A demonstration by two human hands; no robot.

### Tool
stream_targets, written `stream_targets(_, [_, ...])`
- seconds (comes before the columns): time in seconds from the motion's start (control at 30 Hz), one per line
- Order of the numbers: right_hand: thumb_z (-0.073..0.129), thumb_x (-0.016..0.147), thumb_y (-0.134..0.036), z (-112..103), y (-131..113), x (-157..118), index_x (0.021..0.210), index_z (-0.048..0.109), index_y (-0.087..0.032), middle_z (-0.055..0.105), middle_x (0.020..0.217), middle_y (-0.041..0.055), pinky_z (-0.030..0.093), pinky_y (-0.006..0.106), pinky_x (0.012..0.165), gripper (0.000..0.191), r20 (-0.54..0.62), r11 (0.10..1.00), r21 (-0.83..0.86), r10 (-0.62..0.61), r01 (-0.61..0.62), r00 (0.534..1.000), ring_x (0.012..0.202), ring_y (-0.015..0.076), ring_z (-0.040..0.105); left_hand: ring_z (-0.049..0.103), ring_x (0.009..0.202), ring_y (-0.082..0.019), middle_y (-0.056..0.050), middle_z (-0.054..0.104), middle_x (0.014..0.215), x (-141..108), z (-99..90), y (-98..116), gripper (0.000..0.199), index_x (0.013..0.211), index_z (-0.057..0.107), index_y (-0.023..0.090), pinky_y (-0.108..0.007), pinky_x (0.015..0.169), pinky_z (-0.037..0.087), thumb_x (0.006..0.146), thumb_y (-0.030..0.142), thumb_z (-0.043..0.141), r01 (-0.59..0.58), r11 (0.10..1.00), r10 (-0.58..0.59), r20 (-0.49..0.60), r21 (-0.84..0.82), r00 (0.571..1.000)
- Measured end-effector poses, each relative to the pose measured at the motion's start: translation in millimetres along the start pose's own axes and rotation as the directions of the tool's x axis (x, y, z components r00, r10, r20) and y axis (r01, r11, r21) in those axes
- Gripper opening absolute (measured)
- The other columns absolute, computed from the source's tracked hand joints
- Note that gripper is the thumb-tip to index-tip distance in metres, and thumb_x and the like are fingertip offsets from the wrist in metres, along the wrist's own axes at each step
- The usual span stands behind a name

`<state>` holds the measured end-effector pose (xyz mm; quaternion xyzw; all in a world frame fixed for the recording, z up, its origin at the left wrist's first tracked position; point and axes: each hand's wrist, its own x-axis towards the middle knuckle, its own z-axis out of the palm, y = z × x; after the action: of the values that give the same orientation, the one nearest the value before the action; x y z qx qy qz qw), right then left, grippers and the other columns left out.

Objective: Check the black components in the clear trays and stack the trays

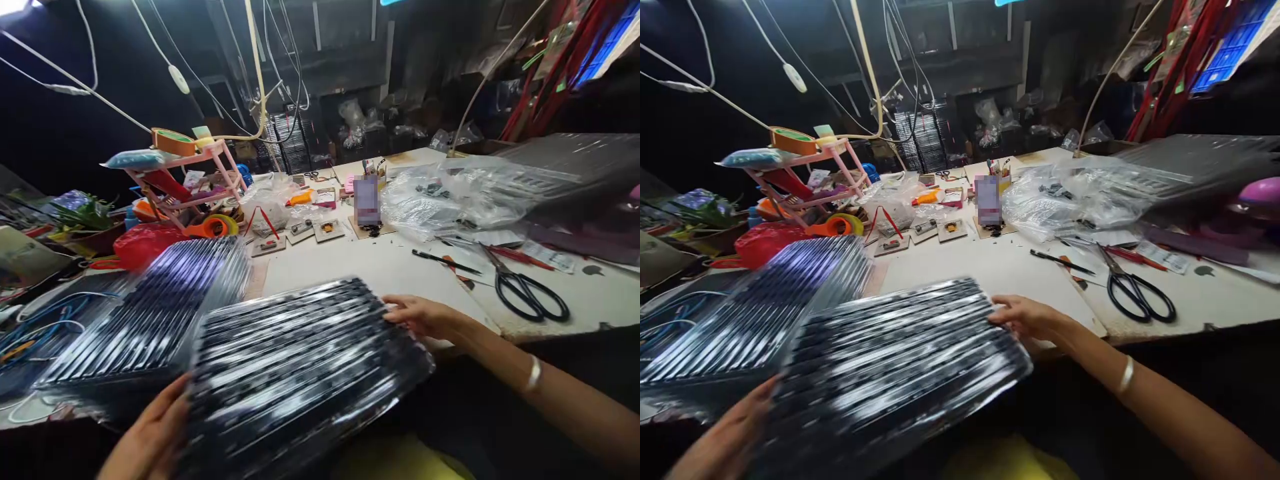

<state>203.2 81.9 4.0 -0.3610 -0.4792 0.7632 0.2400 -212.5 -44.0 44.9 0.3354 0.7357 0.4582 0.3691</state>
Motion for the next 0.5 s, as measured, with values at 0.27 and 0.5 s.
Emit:
stream_targets(0.27, [0.038,0.093,-0.042,-34,17,-49,0.117,0.054,-0.015,0.067,0.097,0.011,0.052,0.03,0.066,0.039,-0.427,0.752,-0.651,-0.244,-0.108,0.871,0.087,0.022,0.065,0.068,0.089,-0.029,-0.013,0.071,0.102,51,124.1,17,0.051,0.105,0.064,0.016,-0.041,0.074,0.054,0.074,0.055,0.055,-0.27,0.935,0.142,0.453,0.23,0.88])
stream_targets(0.5, [0.049,0.087,-0.048,-42,3,-6,0.091,0.064,-0.013,0.066,0.075,0.0172,0.046,0.046,0.074,0.038,-0.523,0.387,-0.84,-0.389,-0.381,0.758,0.082,0.036,0.063,0.051,0.118,-0.039,-0.017,0.066,0.112,88,128.6,18,0.049,0.105,0.066,0.017,-0.054,0.101,0.031,0.071,0.053,0.058,-0.457,0.734,0.278,0.393,0.502,0.877])
